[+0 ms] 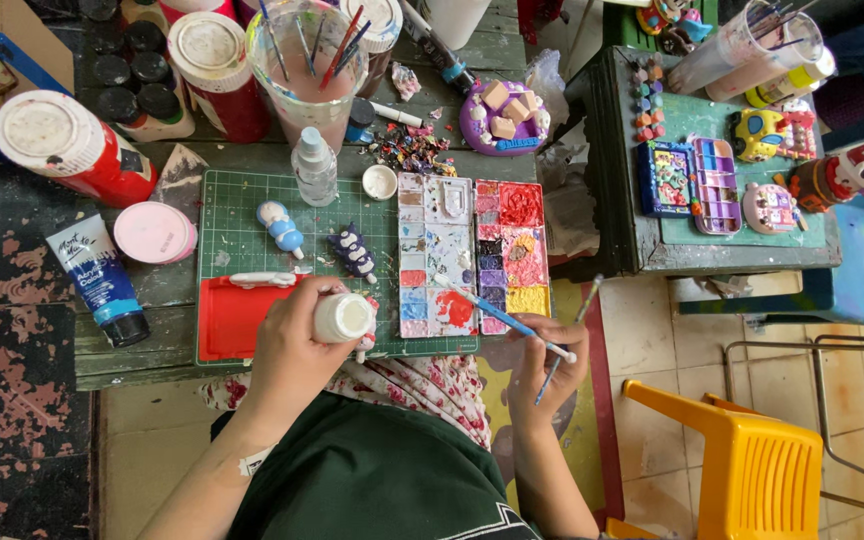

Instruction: The person paints small ceramic figures using a fine brush and watercolor paints. They dip the brush into a water container, load paint from a palette, and apply color to the figures one at a time, rotating them to reach different sides.

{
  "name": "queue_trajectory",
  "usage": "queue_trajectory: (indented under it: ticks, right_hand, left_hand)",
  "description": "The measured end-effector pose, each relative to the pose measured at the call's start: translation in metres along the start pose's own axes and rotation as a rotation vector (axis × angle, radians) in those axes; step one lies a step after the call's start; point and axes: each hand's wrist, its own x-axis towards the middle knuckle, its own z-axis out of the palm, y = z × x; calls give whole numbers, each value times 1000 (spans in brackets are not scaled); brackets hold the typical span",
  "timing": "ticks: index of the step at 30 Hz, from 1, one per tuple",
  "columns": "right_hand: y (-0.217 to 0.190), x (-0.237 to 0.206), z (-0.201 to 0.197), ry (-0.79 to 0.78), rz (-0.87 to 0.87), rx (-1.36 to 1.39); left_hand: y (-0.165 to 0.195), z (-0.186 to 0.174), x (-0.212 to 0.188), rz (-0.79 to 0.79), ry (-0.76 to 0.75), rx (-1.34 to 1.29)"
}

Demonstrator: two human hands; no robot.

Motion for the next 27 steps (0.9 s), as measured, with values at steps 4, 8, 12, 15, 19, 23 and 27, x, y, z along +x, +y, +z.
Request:
queue_trajectory:
  ticks: [4, 8, 12, 15, 19, 23, 27]
  right_hand:
    - [5, 3, 4, -8, -1, 9]
    - [11, 5, 5, -38, -113, -226]
    - [19, 13, 13, -18, -325, -678]
    - [26, 26, 27, -119, -477, -727]
    - [35, 50, 46, -266, -603, -828]
    - [45, 80, 65, -339, -705, -896]
    - [54, 100, 78, -418, -703, -952]
  left_hand:
    - [-1, -2, -2, -50, -9, -28]
    - [-3, -5, -4, -55, 9, -11]
    - [-4, -8, -5, -82, 5, -6]
    - [-4, -9, -6, -73, 4, 3]
    - [-5, -10, -4, -80, 10, -12]
    - [-8, -12, -3, -108, 9, -11]
    - [-10, -13, -3, -91, 12, 28]
